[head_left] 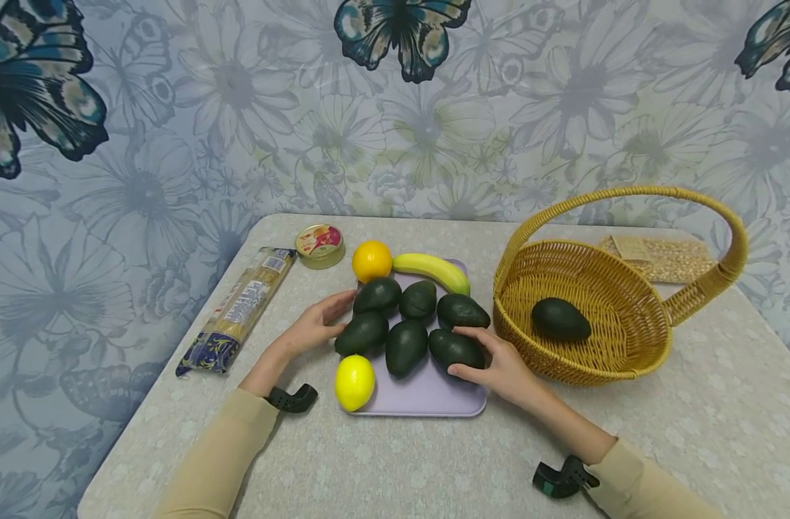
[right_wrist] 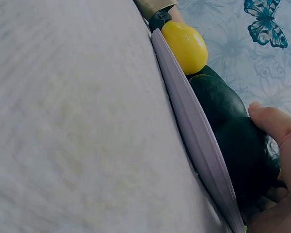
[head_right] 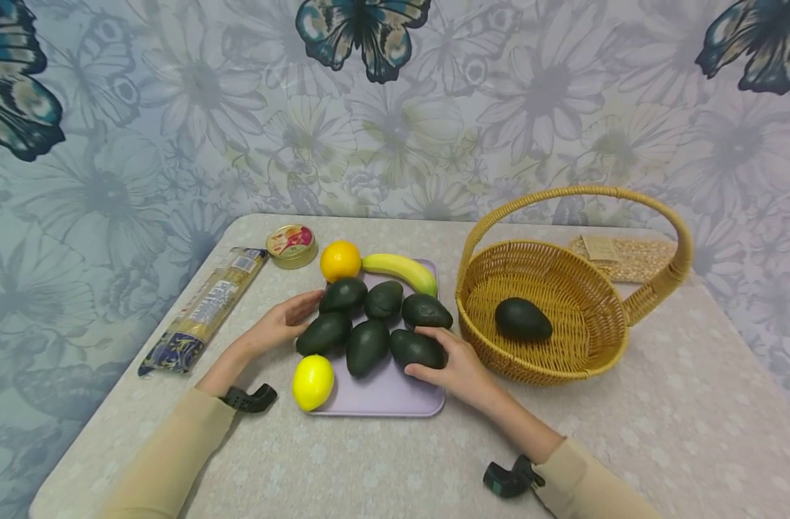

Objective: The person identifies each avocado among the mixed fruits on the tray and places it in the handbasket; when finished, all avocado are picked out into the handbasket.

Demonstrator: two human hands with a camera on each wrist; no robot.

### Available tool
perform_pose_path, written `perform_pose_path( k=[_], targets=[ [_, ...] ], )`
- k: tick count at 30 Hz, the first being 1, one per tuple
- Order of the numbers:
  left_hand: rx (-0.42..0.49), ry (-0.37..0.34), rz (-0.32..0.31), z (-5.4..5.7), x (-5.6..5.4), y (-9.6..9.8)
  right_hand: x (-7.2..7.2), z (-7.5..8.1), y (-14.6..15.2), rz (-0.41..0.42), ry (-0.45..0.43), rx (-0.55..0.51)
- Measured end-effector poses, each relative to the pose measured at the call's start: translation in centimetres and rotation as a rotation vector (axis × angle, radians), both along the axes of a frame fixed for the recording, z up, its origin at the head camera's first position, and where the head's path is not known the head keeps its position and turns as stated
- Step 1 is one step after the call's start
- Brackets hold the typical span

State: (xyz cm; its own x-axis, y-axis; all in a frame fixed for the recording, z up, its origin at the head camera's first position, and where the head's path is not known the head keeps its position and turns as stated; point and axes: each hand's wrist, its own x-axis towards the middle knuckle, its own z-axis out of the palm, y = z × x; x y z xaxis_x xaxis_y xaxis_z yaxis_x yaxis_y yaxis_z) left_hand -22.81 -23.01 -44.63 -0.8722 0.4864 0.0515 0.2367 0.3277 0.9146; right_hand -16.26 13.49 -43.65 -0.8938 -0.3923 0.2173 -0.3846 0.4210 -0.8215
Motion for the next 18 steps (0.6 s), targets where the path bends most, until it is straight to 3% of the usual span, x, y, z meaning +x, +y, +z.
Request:
perform_pose_path(
  k=[8, 10, 13, 18],
  targets=[
    [-0.001, -0.020, -0.010, 2.6, 1.3, 0.7, 0.1, -0.3, -0.1, 0.016, 0.010, 0.007],
    [-0.009, -0.008, -0.013, 2.5, 1.2, 0.8, 0.1, -0.3, 0.0, 0.021, 0.020, 0.011],
    [-0.013, -0.002, -0.009, 1.5, 0.7, 0.5, 0.2, 0.2, 0.0, 0.033, 0.031, 0.018],
    [-0.011, -0.001, 0.004, 0.0, 0.0, 0.0, 0.8, 2.6, 0.1, 0.088, 0.020, -0.020]
  ],
)
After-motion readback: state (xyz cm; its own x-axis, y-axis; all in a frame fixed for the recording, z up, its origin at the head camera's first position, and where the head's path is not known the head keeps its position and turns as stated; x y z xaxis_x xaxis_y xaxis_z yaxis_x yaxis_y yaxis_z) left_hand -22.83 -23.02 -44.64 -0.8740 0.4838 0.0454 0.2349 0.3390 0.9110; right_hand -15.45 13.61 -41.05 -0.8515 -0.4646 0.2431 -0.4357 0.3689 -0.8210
